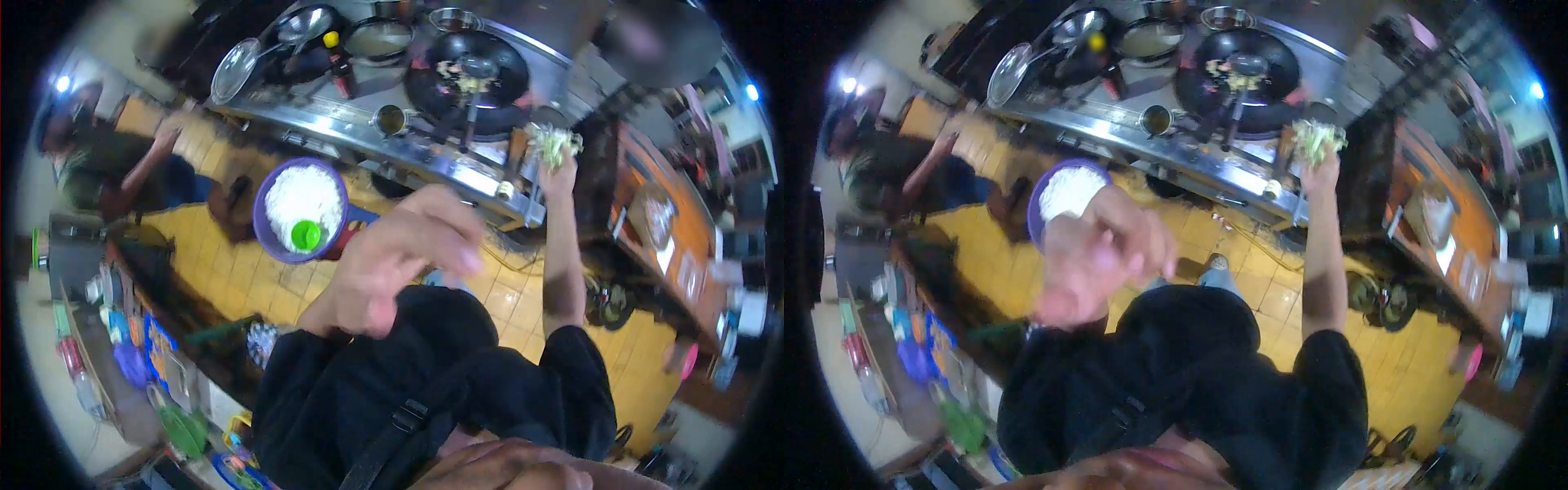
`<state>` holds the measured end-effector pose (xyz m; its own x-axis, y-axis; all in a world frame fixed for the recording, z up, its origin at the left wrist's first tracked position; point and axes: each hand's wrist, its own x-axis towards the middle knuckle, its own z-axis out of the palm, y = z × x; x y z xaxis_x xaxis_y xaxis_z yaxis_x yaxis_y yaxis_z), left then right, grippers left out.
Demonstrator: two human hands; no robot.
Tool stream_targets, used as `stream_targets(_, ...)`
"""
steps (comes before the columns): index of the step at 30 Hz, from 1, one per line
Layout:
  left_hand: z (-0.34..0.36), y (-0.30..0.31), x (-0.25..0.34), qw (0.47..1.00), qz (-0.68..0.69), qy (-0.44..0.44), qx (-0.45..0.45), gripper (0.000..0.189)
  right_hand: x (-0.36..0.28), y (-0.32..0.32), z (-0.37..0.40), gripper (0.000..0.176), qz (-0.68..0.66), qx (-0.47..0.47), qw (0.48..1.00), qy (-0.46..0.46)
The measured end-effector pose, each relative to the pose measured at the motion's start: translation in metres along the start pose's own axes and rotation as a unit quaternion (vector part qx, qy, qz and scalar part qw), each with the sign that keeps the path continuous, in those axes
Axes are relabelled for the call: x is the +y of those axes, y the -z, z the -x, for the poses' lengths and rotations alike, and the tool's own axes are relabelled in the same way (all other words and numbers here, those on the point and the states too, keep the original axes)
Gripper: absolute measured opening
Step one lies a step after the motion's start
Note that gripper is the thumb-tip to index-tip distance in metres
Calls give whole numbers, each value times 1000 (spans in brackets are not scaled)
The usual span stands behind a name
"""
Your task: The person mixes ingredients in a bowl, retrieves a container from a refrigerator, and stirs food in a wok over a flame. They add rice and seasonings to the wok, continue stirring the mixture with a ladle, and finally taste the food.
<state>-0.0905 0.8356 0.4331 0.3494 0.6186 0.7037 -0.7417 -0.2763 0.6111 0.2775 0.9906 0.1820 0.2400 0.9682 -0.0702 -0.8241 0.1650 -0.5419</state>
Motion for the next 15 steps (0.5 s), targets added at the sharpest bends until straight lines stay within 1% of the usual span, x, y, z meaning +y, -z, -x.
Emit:
stream_targets(1, -18, -14, 3, 999, 10, -51, -12, 50, 4, -3, -58, 32, -62, -171, 982, -49)
stream_targets(2, -34, -24, 5, 995, 21, -99, -26, 44, 7, -66, -60, 35, -54, -144, 986, -64)
stream_targets(3, -51, -29, 5, 994, 18, -104, -34, 66, 12, -86, -89, 43, 16, -87, 993, -71)
stream_targets(4, -61, -27, 3, 993, 18, -107, -41, 88, 19, -88, -127, 50, -3, -75, 983, -169)
stream_targets(5, -69, -26, -2, 991, 20, -125, -42, 89, 31, -94, -148, 57, 111, -39, 982, -148)
stream_targets(6, -74, -24, -4, 989, 17, -140, -33, 89, 46, -115, -143, 59, 247, 61, 961, -106)
stream_targets(7, -79, -23, -6, 987, 18, -155, -32, 89, 62, -97, -157, 59, 358, -1, 927, -108)
stream_targets(8, -82, -18, -9, 985, 19, -170, -30, 90, 78, -73, -172, 59, 460, -64, 879, -103)
stream_targets(9, -84, -11, -12, 982, 23, -186, -34, 90, 92, -69, -169, 64, 578, -86, 799, -145)
stream_targets(10, -87, -4, -11, 979, 20, -197, -38, 91, 111, -76, -157, 68, 669, -53, 714, -200)
stream_targets(11, -88, 3, -13, 977, 21, -209, -40, 91, 142, -45, -145, 62, 771, -9, 624, -125)
stream_targets(12, -90, 11, -13, 975, 22, -218, -41, 92, 141, -57, -121, 59, 713, -78, 646, -262)
stream_targets(13, -89, 18, -14, 972, 23, -230, -41, 92, 150, -39, -115, 45, 598, -95, 704, -372)
stream_targets(14, -89, 27, -13, 969, 24, -241, -41, 92, 160, -30, -104, 34, 490, -11, 776, -398)
stream_targets(15, -86, 37, -12, 966, 28, -255, -41, 93, 162, -23, -97, 24, 384, 19, 844, -374)
